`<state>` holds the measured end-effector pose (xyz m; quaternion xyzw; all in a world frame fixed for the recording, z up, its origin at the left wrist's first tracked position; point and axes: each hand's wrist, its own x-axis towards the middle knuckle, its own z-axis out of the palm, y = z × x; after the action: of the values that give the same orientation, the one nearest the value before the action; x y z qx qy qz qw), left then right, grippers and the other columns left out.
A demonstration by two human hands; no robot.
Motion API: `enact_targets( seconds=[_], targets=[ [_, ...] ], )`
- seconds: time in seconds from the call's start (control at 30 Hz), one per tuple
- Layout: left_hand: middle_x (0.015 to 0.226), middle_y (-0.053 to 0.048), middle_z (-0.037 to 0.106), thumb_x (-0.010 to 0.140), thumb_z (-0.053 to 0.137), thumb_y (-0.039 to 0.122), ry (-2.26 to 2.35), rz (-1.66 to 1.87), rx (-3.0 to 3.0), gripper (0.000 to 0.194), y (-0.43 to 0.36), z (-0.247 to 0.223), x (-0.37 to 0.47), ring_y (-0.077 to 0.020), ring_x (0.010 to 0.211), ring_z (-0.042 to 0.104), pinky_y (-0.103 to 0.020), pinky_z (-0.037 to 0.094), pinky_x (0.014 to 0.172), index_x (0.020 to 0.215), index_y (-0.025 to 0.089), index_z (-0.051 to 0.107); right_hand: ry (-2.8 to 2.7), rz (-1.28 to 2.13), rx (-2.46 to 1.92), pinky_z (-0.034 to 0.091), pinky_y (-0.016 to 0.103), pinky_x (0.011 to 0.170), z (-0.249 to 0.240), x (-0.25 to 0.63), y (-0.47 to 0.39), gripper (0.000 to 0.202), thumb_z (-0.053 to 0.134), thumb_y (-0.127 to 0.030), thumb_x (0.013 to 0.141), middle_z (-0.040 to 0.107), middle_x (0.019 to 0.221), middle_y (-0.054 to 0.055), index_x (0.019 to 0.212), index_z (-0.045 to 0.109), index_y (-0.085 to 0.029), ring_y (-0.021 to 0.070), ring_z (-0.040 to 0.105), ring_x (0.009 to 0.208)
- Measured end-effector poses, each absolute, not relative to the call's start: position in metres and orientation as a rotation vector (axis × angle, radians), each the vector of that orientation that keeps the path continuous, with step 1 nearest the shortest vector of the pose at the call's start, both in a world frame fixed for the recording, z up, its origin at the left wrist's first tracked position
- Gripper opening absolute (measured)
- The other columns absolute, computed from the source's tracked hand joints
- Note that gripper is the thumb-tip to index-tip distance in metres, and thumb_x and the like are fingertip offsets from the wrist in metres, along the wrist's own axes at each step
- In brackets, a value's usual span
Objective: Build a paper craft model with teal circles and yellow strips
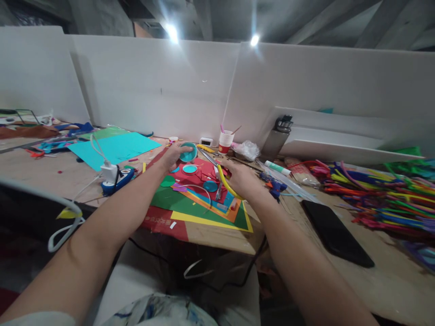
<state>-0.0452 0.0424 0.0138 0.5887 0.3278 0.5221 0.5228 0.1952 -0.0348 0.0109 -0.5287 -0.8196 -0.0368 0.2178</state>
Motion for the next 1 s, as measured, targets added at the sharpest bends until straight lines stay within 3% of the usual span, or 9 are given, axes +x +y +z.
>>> enact_targets(
  seconds=[0.23,0.63,1.0],
  targets=[
    [0.066,-0.003,0.065,0.062,0.074,0.027,0.845,1.245,1.415,0.023,0.043,0.013,-0.046,-0.0107,0.055,0.058,-0.022,0.046,0.05,0.075,0.012,0.062,-2.268,-0.123,-1.456,0.046,0.029,0.072,0.007,0.196,-0.033,0.044,0.048,-0.044,0.091,0.072,0.112,0.007,0.13,0.059,-0.029,0.0258,0.067,0.098],
    [0.067,-0.003,0.066,0.063,0.073,0.03,0.872,1.195,1.474,0.028,0.036,0.014,-0.04,-0.0124,0.051,0.059,-0.023,0.044,0.048,0.082,0.012,0.063,-2.246,-0.189,-1.515,0.04,0.028,0.064,-0.001,0.195,-0.027,0.04,0.046,-0.043,0.091,0.074,0.102,0.009,0.125,0.062,-0.03,0.0258,0.067,0.087],
    [0.074,-0.003,0.067,0.065,0.076,0.033,0.783,1.199,1.507,0.033,0.039,0.009,-0.041,-0.0123,0.059,0.061,-0.024,0.049,0.059,0.087,0.012,0.063,-2.203,-0.244,-1.522,0.044,0.03,0.071,0.0,0.192,-0.029,0.044,0.05,-0.035,0.086,0.073,0.108,0.008,0.129,0.06,-0.03,0.0258,0.067,0.092]
  ],
)
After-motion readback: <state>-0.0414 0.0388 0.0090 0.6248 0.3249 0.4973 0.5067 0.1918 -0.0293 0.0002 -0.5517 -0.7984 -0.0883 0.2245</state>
